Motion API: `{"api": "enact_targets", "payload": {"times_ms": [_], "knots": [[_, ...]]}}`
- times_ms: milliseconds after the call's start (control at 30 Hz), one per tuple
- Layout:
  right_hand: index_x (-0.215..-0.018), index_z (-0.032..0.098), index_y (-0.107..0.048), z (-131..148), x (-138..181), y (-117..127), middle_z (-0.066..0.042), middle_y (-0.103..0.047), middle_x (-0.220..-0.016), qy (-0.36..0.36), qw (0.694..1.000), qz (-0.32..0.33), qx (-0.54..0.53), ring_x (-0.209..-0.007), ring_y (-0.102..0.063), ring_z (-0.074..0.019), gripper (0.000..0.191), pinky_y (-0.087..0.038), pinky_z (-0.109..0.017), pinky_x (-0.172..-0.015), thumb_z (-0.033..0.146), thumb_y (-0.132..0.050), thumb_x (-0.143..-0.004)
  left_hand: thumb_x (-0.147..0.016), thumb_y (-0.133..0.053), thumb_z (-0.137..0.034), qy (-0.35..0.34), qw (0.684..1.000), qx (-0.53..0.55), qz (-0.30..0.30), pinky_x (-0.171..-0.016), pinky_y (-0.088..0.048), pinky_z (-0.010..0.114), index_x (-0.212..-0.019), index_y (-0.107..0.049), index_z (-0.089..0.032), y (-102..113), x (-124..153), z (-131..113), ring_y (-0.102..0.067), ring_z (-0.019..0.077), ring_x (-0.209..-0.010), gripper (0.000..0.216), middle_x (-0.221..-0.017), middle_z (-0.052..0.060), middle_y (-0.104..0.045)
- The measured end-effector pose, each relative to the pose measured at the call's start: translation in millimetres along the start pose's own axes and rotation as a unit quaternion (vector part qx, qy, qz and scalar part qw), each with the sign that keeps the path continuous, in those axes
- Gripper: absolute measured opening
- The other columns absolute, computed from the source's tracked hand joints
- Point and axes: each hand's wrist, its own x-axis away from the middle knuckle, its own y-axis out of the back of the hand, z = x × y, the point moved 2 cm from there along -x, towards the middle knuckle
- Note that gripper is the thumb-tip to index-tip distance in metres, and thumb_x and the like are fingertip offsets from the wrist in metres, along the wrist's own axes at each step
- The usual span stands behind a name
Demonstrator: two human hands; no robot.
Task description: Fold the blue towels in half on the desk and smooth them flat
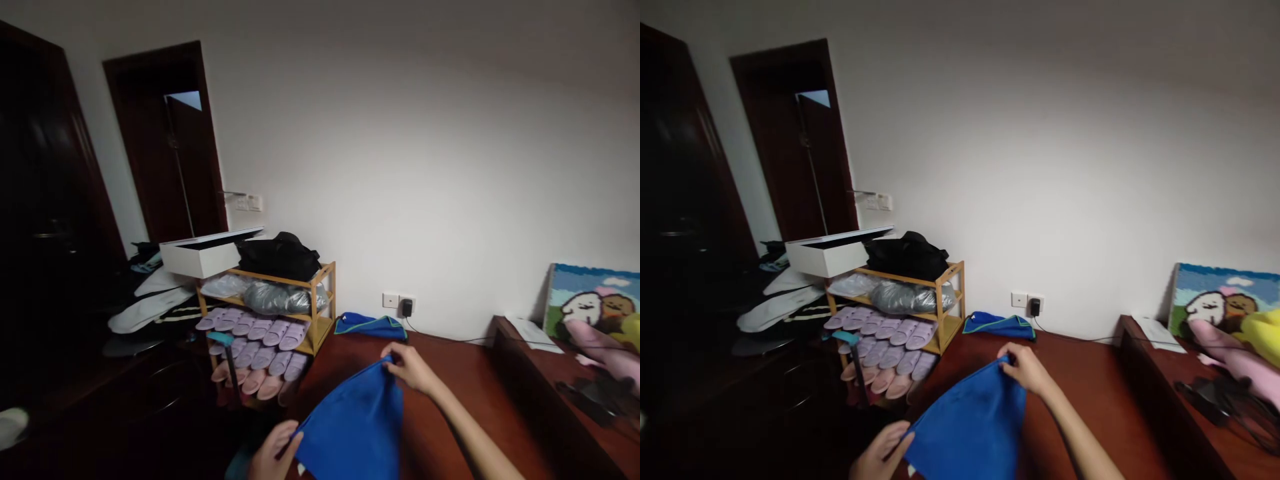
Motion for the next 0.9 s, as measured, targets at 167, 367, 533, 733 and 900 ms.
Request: {"api": "enact_targets", "payload": {"times_ms": [167, 367, 533, 733, 900], "knots": [[-0.108, 0.023, -0.067, 16.2, 59.3, 85.3, -0.004, -0.072, -0.102, -0.007, 0.997, -0.050, -0.066, -0.094, -0.066, -0.0197, 0.026, -0.052, -0.031, -0.080, 0.042, -0.063, -0.090, -0.069, -0.074, -0.067, -0.102, 0.992, 0.000, 0.080, -0.080, -0.063, 0.035, -0.087, -0.079, -0.025, 12.8, -9.7, -118.1, -0.078, 0.0278, -0.084, 0.046, -0.091, 0.006, -0.083], [-0.111, 0.025, -0.068, 35.8, 116.3, 135.5, -0.004, -0.072, -0.106, -0.026, 0.992, -0.095, -0.080, -0.099, -0.066, -0.0202, 0.035, -0.052, -0.033, -0.089, 0.052, -0.066, -0.089, -0.070, -0.080, -0.054, -0.160, 0.974, 0.031, 0.158, -0.070, -0.061, 0.030, -0.084, -0.077, -0.022, 10.0, -13.0, -203.4, -0.074, 0.0230, -0.075, 0.035, -0.080, 0.004, -0.080], [-0.104, 0.024, -0.066, 51.4, 143.5, 154.5, -0.003, -0.071, -0.099, -0.006, 0.993, -0.099, -0.071, -0.092, -0.065, -0.0189, 0.031, -0.053, -0.031, -0.085, 0.053, -0.060, -0.093, -0.070, -0.081, -0.054, -0.168, 0.961, 0.057, 0.211, -0.065, -0.056, 0.028, -0.083, -0.074, -0.021, -5.2, -18.6, -218.7, -0.069, 0.0194, -0.069, 0.036, -0.073, 0.002, -0.075], [-0.100, 0.023, -0.071, 49.7, 166.5, 154.0, -0.004, -0.073, -0.097, -0.036, 0.995, -0.090, -0.009, -0.089, -0.066, -0.0199, 0.030, -0.053, -0.030, -0.078, 0.048, -0.055, -0.094, -0.073, -0.081, -0.054, -0.164, 0.944, 0.081, 0.275, -0.066, -0.054, 0.027, -0.081, -0.073, -0.019, -21.0, -15.4, -226.5, -0.067, 0.0179, -0.071, 0.037, -0.077, 0.002, -0.072], [-0.103, 0.021, -0.074, 41.2, 186.9, 144.7, -0.005, -0.075, -0.094, -0.076, 0.989, -0.128, -0.003, -0.083, -0.067, -0.0202, 0.034, -0.054, -0.030, -0.074, 0.049, -0.061, -0.087, -0.073, -0.081, -0.055, -0.144, 0.938, 0.105, 0.298, -0.064, -0.053, 0.027, -0.084, -0.070, -0.019, -25.4, -5.1, -225.8, -0.066, 0.0174, -0.070, 0.039, -0.075, 0.001, -0.070]]}}
